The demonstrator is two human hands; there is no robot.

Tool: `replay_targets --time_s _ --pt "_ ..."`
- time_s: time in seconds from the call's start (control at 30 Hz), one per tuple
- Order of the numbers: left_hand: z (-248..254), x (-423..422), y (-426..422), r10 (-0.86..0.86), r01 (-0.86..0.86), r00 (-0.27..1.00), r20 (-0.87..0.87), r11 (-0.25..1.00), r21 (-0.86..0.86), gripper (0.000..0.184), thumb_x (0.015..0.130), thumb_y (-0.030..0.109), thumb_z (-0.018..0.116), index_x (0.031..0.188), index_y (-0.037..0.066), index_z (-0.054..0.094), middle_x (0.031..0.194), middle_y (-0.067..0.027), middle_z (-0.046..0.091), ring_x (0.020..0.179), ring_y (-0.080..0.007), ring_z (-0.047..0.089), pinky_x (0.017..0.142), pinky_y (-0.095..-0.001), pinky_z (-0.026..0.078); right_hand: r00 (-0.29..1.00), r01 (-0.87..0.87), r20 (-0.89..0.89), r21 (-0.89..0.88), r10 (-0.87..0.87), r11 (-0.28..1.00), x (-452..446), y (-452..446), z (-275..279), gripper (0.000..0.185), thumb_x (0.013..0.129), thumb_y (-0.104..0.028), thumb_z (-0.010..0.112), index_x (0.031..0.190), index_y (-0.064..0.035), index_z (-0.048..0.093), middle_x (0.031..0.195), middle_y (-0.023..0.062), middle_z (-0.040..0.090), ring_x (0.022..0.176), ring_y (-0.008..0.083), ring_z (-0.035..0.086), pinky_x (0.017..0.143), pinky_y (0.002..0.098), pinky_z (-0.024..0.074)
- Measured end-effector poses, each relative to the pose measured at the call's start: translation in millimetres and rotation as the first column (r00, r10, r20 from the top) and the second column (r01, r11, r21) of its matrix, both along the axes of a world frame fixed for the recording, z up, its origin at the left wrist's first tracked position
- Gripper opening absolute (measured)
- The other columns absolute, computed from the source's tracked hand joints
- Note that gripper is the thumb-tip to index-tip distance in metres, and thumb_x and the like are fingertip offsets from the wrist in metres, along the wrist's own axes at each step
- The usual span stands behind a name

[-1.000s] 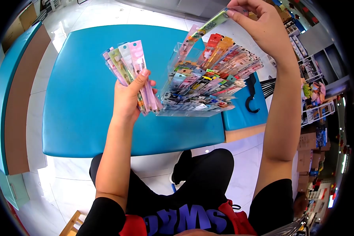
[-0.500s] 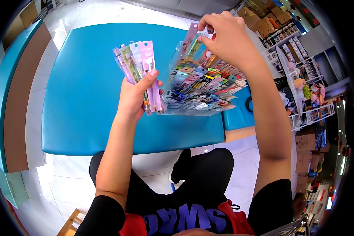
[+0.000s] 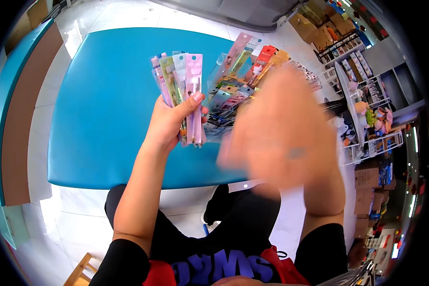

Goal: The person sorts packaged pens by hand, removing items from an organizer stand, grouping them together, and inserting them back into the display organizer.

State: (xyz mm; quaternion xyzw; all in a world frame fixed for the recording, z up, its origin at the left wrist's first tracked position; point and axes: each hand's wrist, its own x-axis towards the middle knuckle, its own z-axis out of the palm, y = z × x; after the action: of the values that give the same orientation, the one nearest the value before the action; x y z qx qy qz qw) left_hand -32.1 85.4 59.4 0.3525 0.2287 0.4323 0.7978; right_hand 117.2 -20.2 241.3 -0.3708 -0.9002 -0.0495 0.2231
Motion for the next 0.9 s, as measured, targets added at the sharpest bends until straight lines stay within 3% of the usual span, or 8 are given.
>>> replay_targets --time_s 0.07,0.17,0.3,0.43,0.57,0.67,0.8,0.9 --pt "-3 0 3 -0.043 0.044 0.999 0.022 0.999 -0.008 0.038 0.091 0.025 0.083 0.114 0.002 0.064 0.095 -0.0079 0.069 0.079 -0.0171 0.071 0.066 -0.0364 0.063 0.949 -0.270 -0.177 -0.037 0.260 0.962 -33 -26 -16 0.026 0.080 -0.018 0.076 0.105 -0.0138 0.072 0.093 0.0028 0.066 0.072 0.0188 0.056 0.067 0.0356 0.0425" --pt "-4 -3 0 -0.068 0.068 0.998 0.000 0.998 -0.003 0.039 0.090 0.023 0.084 0.115 0.001 0.064 0.095 -0.0078 0.070 0.080 -0.0168 0.072 0.066 -0.0356 0.063 0.849 -0.391 -0.286 0.226 0.444 0.892 -65 -26 -47 0.031 0.084 -0.017 0.074 0.114 -0.0115 0.073 0.094 0.0039 0.064 0.065 0.0165 0.051 0.057 0.0315 0.0400" --pt "2 -4 -4 -0.105 0.105 0.994 -0.032 0.994 0.012 0.038 0.090 0.023 0.084 0.114 0.002 0.065 0.093 -0.0078 0.070 0.080 -0.0170 0.072 0.066 -0.0353 0.063 0.885 -0.370 -0.309 -0.014 0.348 0.929 -62 -47 -15 0.022 0.085 -0.010 0.068 0.106 -0.0130 0.075 0.093 0.0035 0.066 0.064 0.0161 0.052 0.055 0.0307 0.0409" --pt "9 -7 -9 -0.192 0.194 0.980 -0.054 0.980 0.038 0.039 0.087 0.020 0.087 0.113 0.002 0.065 0.092 -0.0069 0.071 0.077 -0.0173 0.071 0.064 -0.0336 0.060 0.881 -0.123 -0.446 0.107 0.158 0.987 -28 -41 -36 0.009 0.081 -0.007 0.068 0.090 -0.0099 0.068 0.089 0.0066 0.065 0.067 0.0177 0.054 0.055 0.0316 0.0420" --pt "7 -8 -15 -0.342 0.344 0.939 -0.048 0.921 0.179 0.039 0.083 0.017 0.090 0.111 0.004 0.067 0.086 -0.0045 0.070 0.075 -0.0139 0.068 0.064 -0.0309 0.057 0.629 0.381 -0.664 -0.191 -0.405 0.905 -10 -2 -63 0.023 0.085 -0.006 0.078 0.104 -0.0038 0.065 0.094 0.0061 0.066 0.077 0.0087 0.058 0.061 0.0238 0.0425" --pt "10 -5 -19 -0.379 0.374 0.925 -0.014 0.903 0.211 0.039 0.082 0.019 0.091 0.109 0.004 0.067 0.085 -0.0042 0.070 0.073 -0.0136 0.067 0.065 -0.0309 0.056 0.476 0.162 -0.562 -0.700 -0.676 0.696 7 3 -67 0.020 0.092 -0.007 0.078 0.105 0.0002 0.066 0.091 0.0035 0.068 0.075 0.0041 0.060 0.060 0.0206 0.0424" --pt "3 -1 -16 -0.342 0.332 0.940 -0.001 0.913 0.237 0.036 0.087 0.026 0.087 0.108 0.005 0.066 0.085 -0.0050 0.070 0.075 -0.0148 0.068 0.066 -0.0304 0.057 0.473 0.191 -0.504 -0.742 -0.723 0.643 21 3 -53 0.015 0.098 -0.009 0.072 0.107 0.0019 0.068 0.085 0.0018 0.070 0.068 0.0055 0.062 0.058 0.0212 0.0466" --pt "-6 -7 -5 -0.281 0.285 0.959 -0.047 0.943 0.171 0.036 0.092 0.030 0.083 0.109 0.005 0.064 0.087 -0.0060 0.070 0.077 -0.0159 0.069 0.066 -0.0316 0.057 0.537 0.185 -0.598 -0.605 -0.595 0.774 57 18 -27 0.016 0.101 -0.009 0.068 0.112 0.0024 0.068 0.091 0.0070 0.073 0.077 0.0100 0.069 0.064 0.0236 0.0529"
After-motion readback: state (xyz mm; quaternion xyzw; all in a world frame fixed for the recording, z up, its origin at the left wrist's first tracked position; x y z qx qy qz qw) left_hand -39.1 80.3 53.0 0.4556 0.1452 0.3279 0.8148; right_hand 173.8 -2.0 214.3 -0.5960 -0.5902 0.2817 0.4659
